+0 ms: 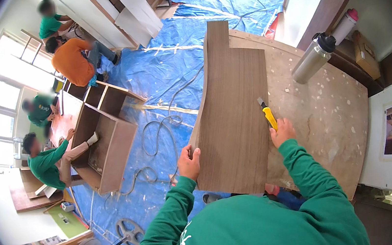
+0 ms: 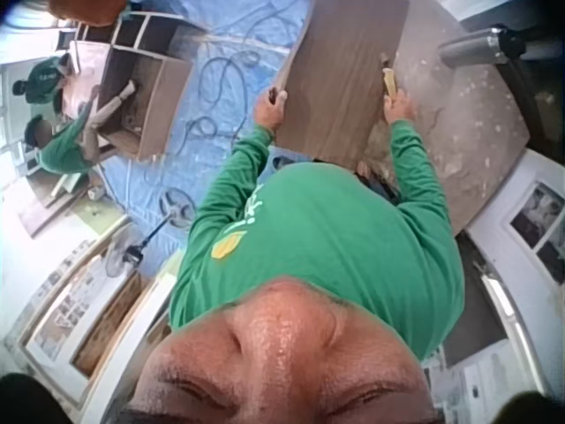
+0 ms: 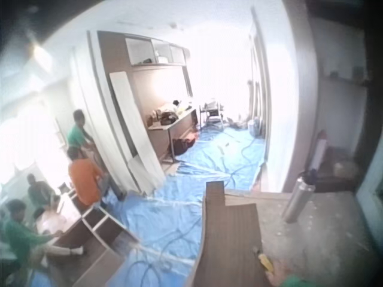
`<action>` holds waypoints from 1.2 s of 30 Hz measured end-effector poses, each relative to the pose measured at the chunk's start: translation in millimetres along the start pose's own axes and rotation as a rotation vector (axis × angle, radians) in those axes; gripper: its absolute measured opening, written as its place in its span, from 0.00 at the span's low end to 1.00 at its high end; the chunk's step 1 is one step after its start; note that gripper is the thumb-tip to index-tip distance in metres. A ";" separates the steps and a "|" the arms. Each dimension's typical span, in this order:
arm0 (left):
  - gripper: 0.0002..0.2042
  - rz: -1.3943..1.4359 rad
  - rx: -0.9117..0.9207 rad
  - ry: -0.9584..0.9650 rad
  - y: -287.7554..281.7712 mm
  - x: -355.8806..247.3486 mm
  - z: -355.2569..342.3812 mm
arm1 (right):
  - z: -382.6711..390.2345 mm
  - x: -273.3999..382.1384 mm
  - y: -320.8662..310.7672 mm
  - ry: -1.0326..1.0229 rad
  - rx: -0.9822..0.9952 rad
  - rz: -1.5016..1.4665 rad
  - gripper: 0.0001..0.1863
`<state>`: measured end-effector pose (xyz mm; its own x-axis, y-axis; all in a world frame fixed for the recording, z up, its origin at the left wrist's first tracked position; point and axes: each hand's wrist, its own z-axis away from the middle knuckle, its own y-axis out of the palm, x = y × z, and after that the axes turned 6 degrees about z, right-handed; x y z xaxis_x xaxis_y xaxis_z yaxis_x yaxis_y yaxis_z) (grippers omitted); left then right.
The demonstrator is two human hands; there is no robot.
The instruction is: The person uses a utility knife to cut a strip of wood veneer along the edge of a larger board. They then move to another board and repeat the cutting process, removing a strip from its edge.
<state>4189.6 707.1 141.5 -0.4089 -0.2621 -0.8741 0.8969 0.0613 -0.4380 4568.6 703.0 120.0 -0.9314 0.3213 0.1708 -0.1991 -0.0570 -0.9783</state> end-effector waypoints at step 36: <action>0.24 -0.363 -0.202 0.257 53.4 14.5 16.2 | -210.9 142.2 -24.3 -0.917 -0.031 0.153 0.26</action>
<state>4234.3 690.9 108.9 -0.7406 -0.0561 -0.6696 0.6483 0.2022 -0.7341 4505.2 949.4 143.4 -0.8258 -0.5614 0.0530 -0.0586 -0.0079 -0.9982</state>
